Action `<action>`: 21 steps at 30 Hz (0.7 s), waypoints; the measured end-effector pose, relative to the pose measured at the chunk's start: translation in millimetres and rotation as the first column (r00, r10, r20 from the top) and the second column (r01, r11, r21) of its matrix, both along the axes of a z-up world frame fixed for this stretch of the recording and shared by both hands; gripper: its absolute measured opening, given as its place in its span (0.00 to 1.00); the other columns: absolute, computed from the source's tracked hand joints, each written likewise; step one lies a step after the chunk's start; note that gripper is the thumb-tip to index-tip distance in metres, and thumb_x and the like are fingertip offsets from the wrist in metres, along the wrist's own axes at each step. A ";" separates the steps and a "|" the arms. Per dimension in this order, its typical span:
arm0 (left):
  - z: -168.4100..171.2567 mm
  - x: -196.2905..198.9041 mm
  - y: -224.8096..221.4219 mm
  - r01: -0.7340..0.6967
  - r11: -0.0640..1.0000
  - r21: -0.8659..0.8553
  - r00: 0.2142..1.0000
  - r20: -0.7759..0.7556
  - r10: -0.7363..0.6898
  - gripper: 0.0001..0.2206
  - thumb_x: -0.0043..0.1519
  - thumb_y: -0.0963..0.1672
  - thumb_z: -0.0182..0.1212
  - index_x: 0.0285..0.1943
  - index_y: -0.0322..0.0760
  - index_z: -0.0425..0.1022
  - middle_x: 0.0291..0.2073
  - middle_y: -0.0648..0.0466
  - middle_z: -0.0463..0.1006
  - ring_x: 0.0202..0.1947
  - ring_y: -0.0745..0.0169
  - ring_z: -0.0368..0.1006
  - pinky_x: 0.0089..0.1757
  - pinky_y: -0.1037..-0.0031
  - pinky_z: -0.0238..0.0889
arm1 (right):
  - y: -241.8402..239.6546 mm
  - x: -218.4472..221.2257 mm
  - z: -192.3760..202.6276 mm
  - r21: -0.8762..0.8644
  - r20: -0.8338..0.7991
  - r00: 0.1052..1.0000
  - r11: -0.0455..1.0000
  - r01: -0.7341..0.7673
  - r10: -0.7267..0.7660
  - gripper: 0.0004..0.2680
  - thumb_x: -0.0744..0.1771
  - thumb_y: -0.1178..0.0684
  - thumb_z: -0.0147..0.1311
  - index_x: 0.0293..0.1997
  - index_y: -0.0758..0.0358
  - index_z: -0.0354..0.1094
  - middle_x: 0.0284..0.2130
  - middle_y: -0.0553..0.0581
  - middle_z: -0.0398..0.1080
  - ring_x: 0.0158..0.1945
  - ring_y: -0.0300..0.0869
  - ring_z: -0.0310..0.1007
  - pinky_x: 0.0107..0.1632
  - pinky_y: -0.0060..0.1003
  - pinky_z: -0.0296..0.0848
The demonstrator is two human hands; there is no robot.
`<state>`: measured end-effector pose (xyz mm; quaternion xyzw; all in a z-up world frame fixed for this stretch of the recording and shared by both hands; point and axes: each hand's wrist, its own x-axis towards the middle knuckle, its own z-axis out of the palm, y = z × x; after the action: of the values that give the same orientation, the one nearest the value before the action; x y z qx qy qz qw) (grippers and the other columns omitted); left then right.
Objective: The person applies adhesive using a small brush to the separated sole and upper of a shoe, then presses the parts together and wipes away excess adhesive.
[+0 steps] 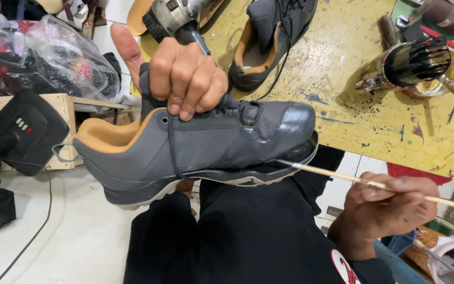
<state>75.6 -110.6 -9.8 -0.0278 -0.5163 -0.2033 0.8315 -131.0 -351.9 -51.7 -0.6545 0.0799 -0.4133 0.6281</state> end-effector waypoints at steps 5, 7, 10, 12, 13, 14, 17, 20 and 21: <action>4.3 -0.5 5.4 0.039 0.999 -0.013 0.999 0.001 -0.039 0.32 0.62 0.60 0.25 0.12 0.42 0.58 0.07 0.56 0.64 0.10 0.66 0.65 0.25 0.77 0.60 | -14.9 8.5 1.2 -0.066 0.037 0.995 0.994 0.091 -0.088 0.13 0.73 0.43 0.41 0.38 0.61 0.55 0.15 0.52 0.56 0.17 0.37 0.55 0.31 0.26 0.61; 3.7 1.1 6.3 0.050 0.999 -0.017 0.999 0.022 -0.049 0.32 0.63 0.59 0.26 0.11 0.42 0.59 0.07 0.55 0.64 0.11 0.65 0.66 0.24 0.77 0.59 | -23.4 -0.2 -8.8 0.237 0.107 0.993 0.969 -0.065 0.040 0.12 0.71 0.41 0.47 0.40 0.58 0.56 0.21 0.49 0.62 0.23 0.27 0.64 0.24 0.19 0.62; -4.8 -0.4 6.3 0.038 0.998 -0.041 0.999 -0.019 -0.038 0.34 0.59 0.63 0.24 0.10 0.45 0.61 0.07 0.55 0.64 0.10 0.64 0.66 0.21 0.73 0.57 | -10.5 1.4 -2.8 0.193 0.082 0.996 0.980 -0.043 0.027 0.11 0.72 0.42 0.44 0.40 0.58 0.56 0.18 0.46 0.61 0.19 0.29 0.60 0.23 0.19 0.59; -0.3 -0.7 4.7 0.046 0.998 -0.034 0.999 0.003 -0.046 0.33 0.60 0.62 0.25 0.11 0.43 0.60 0.07 0.55 0.64 0.11 0.64 0.66 0.23 0.75 0.59 | -13.6 9.1 -6.0 0.147 0.086 0.996 0.989 -0.017 0.004 0.10 0.72 0.44 0.44 0.40 0.58 0.56 0.17 0.45 0.57 0.17 0.29 0.56 0.23 0.20 0.57; 1.9 -0.9 3.9 0.053 0.998 -0.029 0.998 0.026 -0.052 0.32 0.61 0.60 0.25 0.12 0.42 0.60 0.07 0.55 0.64 0.11 0.65 0.66 0.25 0.77 0.60 | -15.1 12.8 -7.6 0.100 0.091 0.996 0.995 0.006 -0.016 0.09 0.73 0.45 0.44 0.41 0.58 0.56 0.16 0.45 0.53 0.15 0.30 0.52 0.23 0.21 0.56; 2.9 -2.5 4.8 0.055 0.998 -0.028 0.998 0.026 -0.054 0.32 0.61 0.60 0.25 0.12 0.42 0.60 0.07 0.55 0.64 0.11 0.65 0.66 0.25 0.77 0.60 | -20.3 8.7 -9.8 0.100 0.091 0.996 0.995 0.008 -0.018 0.09 0.73 0.45 0.44 0.41 0.58 0.56 0.16 0.45 0.53 0.15 0.30 0.52 0.23 0.21 0.56; 6.5 -7.8 7.1 0.019 1.000 -0.002 1.000 -0.007 -0.019 0.32 0.61 0.60 0.26 0.10 0.42 0.59 0.06 0.55 0.63 0.10 0.65 0.65 0.24 0.77 0.59 | -20.1 4.4 -2.6 0.250 0.016 1.000 0.968 -0.014 0.011 0.11 0.71 0.42 0.47 0.43 0.57 0.57 0.21 0.47 0.57 0.21 0.28 0.56 0.27 0.21 0.62; 10.2 -15.6 5.9 -0.051 0.999 0.018 0.999 -0.001 0.051 0.33 0.61 0.61 0.26 0.10 0.42 0.59 0.06 0.56 0.62 0.09 0.66 0.64 0.23 0.77 0.57 | -9.0 9.4 7.8 -0.583 -0.094 0.963 0.798 0.152 -0.253 0.03 0.75 0.61 0.33 0.50 0.71 0.47 0.41 0.65 0.50 0.35 0.50 0.53 0.39 0.41 0.60; 12.2 -18.0 5.6 -0.106 0.994 0.031 0.994 0.007 0.106 0.33 0.60 0.61 0.25 0.10 0.43 0.59 0.06 0.57 0.61 0.09 0.67 0.63 0.22 0.76 0.55 | -17.8 8.1 -5.0 -0.154 -0.057 0.992 0.983 0.101 -0.110 0.07 0.73 0.52 0.41 0.46 0.66 0.53 0.30 0.58 0.56 0.26 0.40 0.56 0.32 0.32 0.60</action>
<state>57.6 -105.0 2.4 0.0132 -0.5158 -0.1673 0.8401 -122.9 -369.7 -56.7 -0.7080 0.1036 -0.4293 0.5511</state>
